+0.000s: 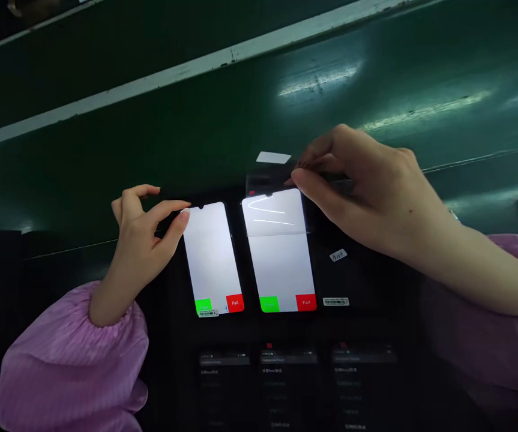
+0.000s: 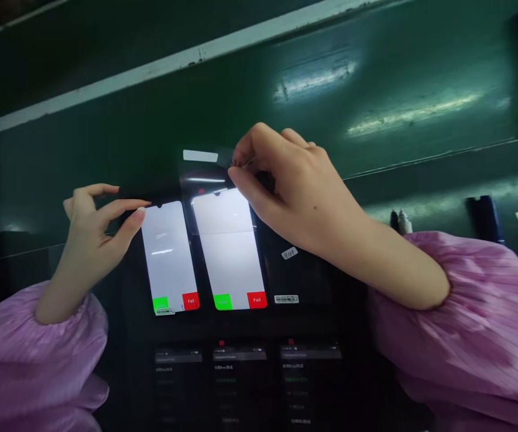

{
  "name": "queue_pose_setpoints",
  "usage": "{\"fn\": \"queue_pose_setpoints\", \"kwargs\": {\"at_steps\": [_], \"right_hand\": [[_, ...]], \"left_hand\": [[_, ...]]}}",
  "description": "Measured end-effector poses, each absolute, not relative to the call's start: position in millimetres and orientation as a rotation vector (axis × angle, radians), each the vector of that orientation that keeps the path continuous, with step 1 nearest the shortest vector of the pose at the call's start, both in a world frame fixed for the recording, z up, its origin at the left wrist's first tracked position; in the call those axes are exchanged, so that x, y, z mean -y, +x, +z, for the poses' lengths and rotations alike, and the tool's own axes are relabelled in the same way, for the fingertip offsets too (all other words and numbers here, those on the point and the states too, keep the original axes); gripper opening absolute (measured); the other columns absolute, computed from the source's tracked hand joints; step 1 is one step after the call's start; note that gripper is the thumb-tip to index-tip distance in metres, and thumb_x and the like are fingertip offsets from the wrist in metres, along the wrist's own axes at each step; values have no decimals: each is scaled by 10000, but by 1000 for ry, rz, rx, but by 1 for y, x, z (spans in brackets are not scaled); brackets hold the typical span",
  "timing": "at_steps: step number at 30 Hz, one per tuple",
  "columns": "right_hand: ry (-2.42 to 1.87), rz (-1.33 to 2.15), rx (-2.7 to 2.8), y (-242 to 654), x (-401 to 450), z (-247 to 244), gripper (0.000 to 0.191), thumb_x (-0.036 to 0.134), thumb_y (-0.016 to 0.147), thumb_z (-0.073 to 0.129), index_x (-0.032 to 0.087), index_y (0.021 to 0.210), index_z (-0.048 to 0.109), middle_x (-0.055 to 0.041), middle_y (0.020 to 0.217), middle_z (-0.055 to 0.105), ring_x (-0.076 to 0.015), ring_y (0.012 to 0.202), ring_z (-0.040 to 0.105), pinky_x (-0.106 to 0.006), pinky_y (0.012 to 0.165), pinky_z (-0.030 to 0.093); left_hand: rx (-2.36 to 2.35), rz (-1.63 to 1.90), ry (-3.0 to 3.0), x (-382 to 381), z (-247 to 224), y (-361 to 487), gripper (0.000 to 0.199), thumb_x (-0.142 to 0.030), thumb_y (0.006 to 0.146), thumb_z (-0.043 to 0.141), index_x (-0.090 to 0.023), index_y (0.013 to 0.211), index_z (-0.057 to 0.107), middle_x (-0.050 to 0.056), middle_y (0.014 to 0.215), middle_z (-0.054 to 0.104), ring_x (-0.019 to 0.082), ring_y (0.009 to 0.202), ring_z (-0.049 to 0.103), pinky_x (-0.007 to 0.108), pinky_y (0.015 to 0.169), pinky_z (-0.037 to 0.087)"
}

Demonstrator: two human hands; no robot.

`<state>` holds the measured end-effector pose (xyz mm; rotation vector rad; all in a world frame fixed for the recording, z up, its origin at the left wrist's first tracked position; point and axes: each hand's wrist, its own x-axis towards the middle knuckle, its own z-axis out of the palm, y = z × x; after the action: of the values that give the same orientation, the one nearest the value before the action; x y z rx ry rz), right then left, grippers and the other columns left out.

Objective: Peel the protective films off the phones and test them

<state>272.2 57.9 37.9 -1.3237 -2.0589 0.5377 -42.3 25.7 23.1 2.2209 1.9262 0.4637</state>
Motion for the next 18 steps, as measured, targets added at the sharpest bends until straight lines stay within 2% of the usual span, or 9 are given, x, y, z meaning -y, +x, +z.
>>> {"fn": "queue_pose_setpoints", "kwargs": {"at_steps": [5,9,11,14,16,18], "right_hand": [[-1358,557,2107,269,-63,28,52,276,1019,574,278,970,554,-37,957,760,-296,945,722,-501,842,544],[-1405,554,2183,265,-66,19,18,255,1010,574,254,999,559,-48,925,772,-324,977,683,-538,850,499],[-1450,556,2213,263,-65,20,18,242,1008,569,251,1011,555,-40,904,771,-329,1002,667,-565,882,471],[-1503,541,2238,262,-62,24,30,228,1005,570,250,1006,550,-33,907,759,-317,1023,653,-580,923,441],[-1509,498,2241,262,-59,27,33,230,1003,582,250,998,557,-37,906,740,-306,1020,652,-555,916,447],[-1496,441,2228,265,-55,30,37,230,1003,590,257,993,566,-32,893,720,-291,998,660,-514,889,463]], "left_hand": [[-2042,443,2205,-22,25,-34,243,-497,1021,618,-365,1090,810,99,1376,586,432,1386,447,714,1126,386],[-2027,485,2262,-21,29,-31,248,-533,1033,617,-401,1064,825,-3,1482,605,413,1445,430,713,1152,372],[-1963,521,2310,-20,34,-31,269,-547,1030,624,-379,1000,831,-44,1450,649,394,1433,479,701,1167,380],[-1758,541,2313,-14,50,-32,189,-462,1014,684,-345,943,815,-55,1170,789,289,1206,686,576,1101,505],[-1647,497,2250,-5,66,-37,126,-423,1001,709,-353,965,806,-80,1003,817,211,994,758,429,928,599],[-1546,390,2162,6,82,-47,105,-452,980,720,-396,986,809,-111,970,820,180,888,772,349,793,620]]}}
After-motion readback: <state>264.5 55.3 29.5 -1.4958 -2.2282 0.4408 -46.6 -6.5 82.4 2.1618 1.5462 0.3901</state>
